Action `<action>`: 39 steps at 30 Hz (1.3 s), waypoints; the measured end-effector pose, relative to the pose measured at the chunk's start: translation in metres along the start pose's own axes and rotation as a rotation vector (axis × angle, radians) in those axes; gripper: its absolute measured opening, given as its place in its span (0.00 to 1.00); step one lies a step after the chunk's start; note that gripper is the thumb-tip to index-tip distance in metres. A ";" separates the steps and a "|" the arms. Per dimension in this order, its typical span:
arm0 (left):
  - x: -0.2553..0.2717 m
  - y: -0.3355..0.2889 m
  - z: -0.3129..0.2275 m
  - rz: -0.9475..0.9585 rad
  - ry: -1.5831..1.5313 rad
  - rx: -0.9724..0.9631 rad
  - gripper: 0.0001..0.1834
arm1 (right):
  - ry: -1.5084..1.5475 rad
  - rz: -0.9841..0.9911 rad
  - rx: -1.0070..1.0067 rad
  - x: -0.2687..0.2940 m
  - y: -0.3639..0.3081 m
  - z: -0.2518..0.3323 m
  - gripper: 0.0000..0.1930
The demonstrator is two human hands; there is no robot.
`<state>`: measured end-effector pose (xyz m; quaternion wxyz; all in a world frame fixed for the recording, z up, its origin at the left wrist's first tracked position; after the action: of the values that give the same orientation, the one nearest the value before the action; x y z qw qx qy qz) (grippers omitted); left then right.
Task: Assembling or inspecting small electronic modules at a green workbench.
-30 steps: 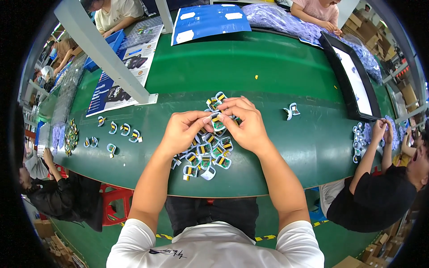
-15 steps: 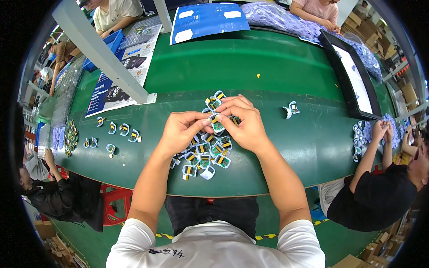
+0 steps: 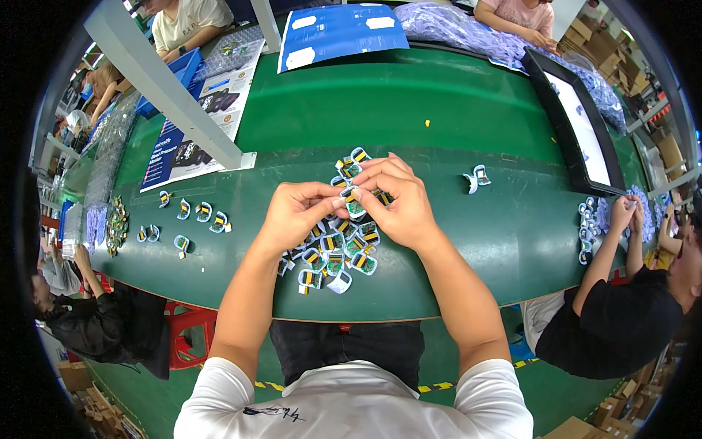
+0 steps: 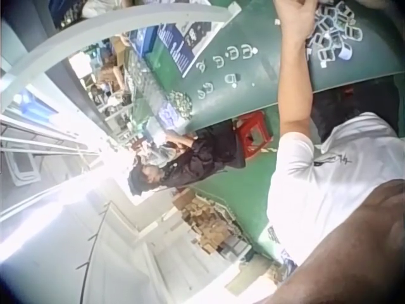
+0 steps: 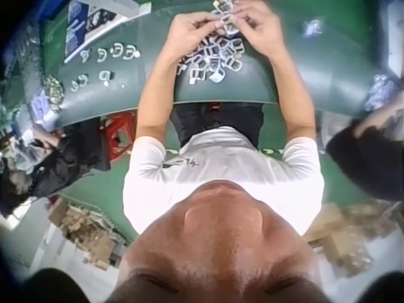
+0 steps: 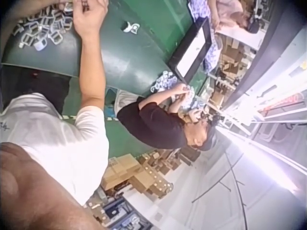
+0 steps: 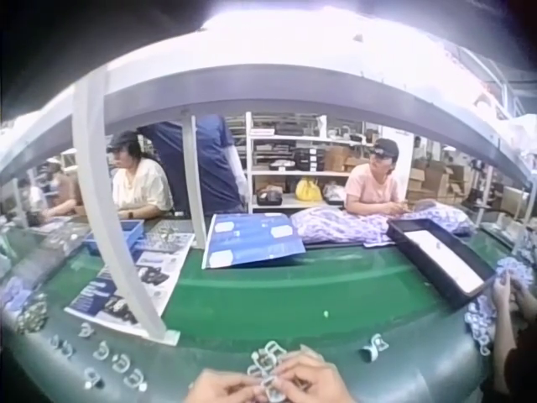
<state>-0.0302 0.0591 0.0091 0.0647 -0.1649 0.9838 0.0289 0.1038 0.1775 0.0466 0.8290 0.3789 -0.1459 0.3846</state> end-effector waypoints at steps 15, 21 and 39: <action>0.010 0.003 0.002 -0.107 -0.059 0.092 0.13 | -0.369 -0.103 0.330 -0.001 -0.001 0.035 0.09; 0.004 0.004 0.006 -0.052 -0.060 0.138 0.14 | -0.360 0.014 0.351 -0.007 -0.001 0.030 0.09; 0.022 0.015 0.012 -0.155 -0.153 0.029 0.14 | -0.755 0.037 -0.223 0.031 0.060 -0.132 0.09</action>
<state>-0.0548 0.0676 -0.0057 0.1439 -0.2371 0.9605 0.0222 0.0732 0.3162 0.0058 0.7461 0.3985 -0.4882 0.2149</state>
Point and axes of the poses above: each hand's wrist, its own y-axis towards the middle knuckle, its own x-axis out of the back of the hand, z = x × y, the point moved 7 cm from there along y, towards the middle knuckle, and after that the axes turned 7 degrees about -y, right-handed, at the moved point
